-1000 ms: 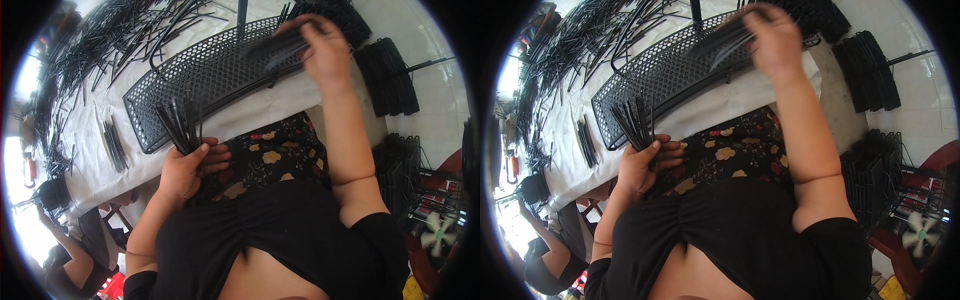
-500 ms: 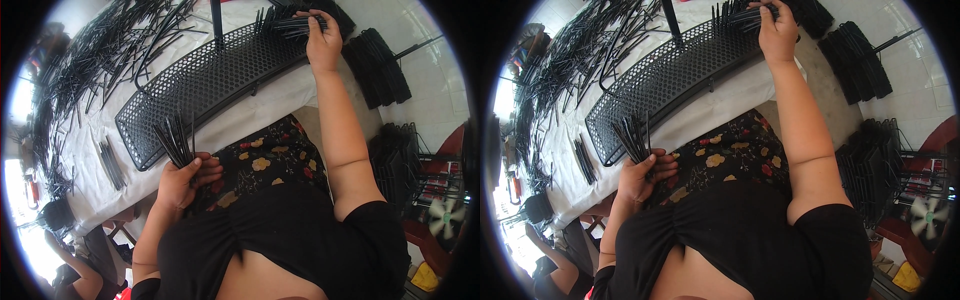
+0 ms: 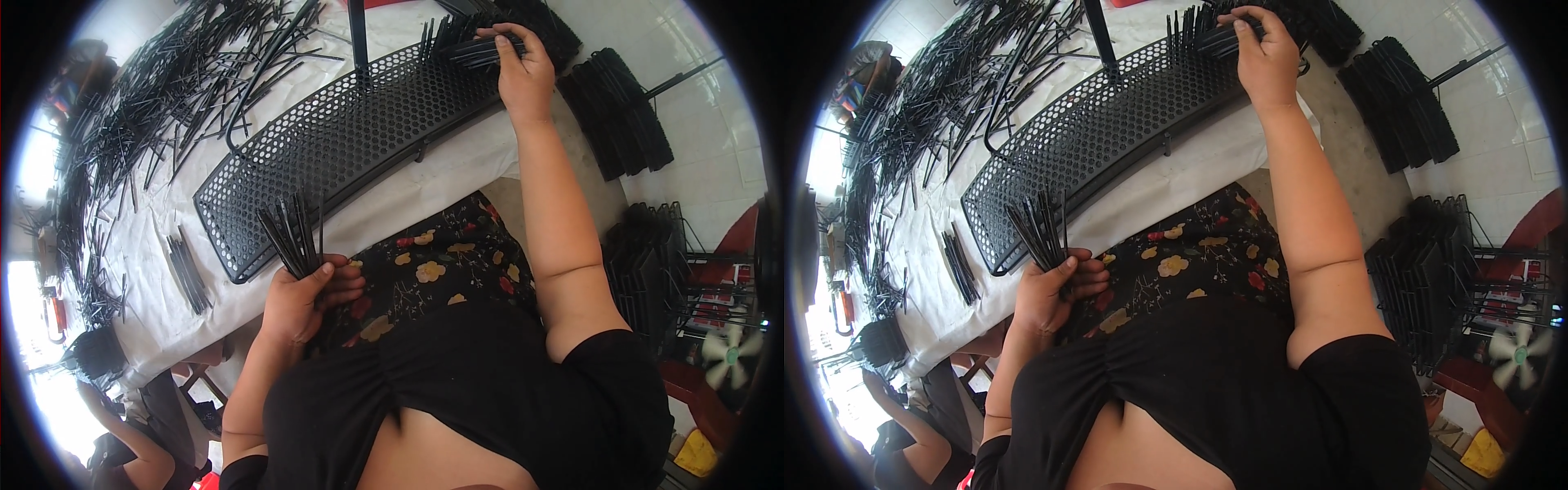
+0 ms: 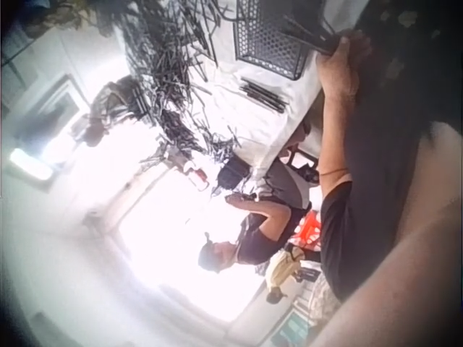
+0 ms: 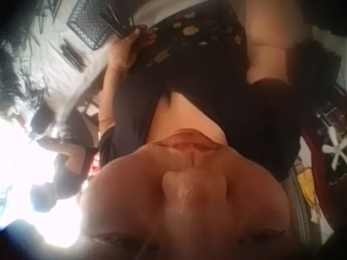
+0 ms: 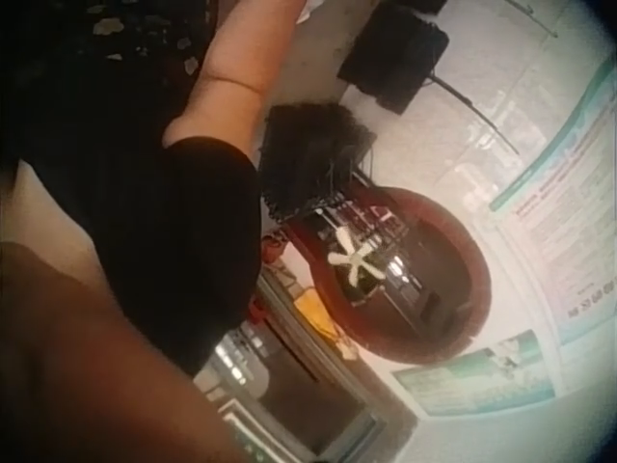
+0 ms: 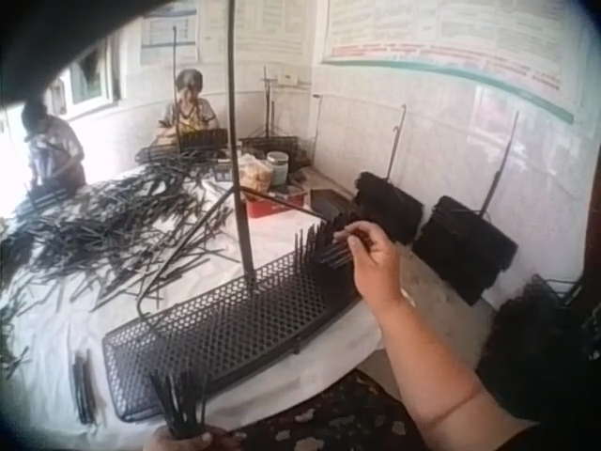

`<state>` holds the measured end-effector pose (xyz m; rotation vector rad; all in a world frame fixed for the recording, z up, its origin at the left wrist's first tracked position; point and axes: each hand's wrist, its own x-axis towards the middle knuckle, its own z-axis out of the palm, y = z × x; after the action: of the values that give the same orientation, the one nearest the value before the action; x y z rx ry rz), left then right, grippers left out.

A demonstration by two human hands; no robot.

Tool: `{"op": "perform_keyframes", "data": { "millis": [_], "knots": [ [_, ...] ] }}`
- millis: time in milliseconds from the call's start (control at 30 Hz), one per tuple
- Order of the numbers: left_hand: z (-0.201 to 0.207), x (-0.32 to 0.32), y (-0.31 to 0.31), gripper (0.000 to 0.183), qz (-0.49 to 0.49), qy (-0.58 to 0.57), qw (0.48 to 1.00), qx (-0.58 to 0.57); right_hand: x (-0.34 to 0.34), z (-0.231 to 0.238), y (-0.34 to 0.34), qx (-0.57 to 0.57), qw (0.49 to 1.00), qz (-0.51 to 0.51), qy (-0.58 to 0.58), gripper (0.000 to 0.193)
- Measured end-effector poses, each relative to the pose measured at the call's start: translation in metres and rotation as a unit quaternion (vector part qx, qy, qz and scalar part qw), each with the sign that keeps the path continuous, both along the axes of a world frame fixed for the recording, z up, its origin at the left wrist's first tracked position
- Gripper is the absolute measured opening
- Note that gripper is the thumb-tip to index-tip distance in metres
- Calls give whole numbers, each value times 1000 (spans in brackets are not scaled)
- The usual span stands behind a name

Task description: The person inserts black plastic bristles into the holes of a perforated metal frame by hand, then gathers and aligns bundles of black plastic bristles from a pile on the table.

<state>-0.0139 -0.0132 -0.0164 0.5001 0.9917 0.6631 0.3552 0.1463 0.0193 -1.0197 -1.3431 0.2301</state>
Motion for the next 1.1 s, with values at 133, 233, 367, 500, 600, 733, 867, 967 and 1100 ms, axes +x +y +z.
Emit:
{"op": "perform_keyframes", "data": {
  "millis": [133, 233, 367, 500, 600, 733, 867, 967, 1100],
  "knots": [
    [0, 1, 0, 24, 2, -5, 1000, -4, -2, -4, 6, -23, 999, 30, 31, 14],
    [-2, -3, 1, 24, -12, -20, 1000, -1, -1, -6, 6, -16, 998, 36, 47, 13],
    [-3, -5, 1, 23, -13, -11, 1000, 3, 3, -4, 4, -2, 997, 37, 63, 13],
    [-2, -4, 2, 22, -11, -7, 1000, 0, -6, 1, 4, -20, 1000, -3, 6, 14],
    [-3, -2, 2, 22, -9, -1, 1000, -2, -11, -5, 16, -21, 992, -57, -111, 13],
    [-4, -2, 2, 22, -6, -4, 1000, -9, -12, 5, 14, -115, 983, -82, -121, 14],
    [-3, -4, 3, 22, -12, -2, 1000, -7, -8, 16, 16, -101, 968, -93, -211, 17],
    [-2, -4, 4, 21, -2, -4, 1000, -13, -1, 19, 17, -122, 960, -77, -242, 18],
    [1, -1, 4, 22, 8, 5, 1000, -7, 14, 24, 18, -101, 962, -25, -254, 17]
  ]
}}
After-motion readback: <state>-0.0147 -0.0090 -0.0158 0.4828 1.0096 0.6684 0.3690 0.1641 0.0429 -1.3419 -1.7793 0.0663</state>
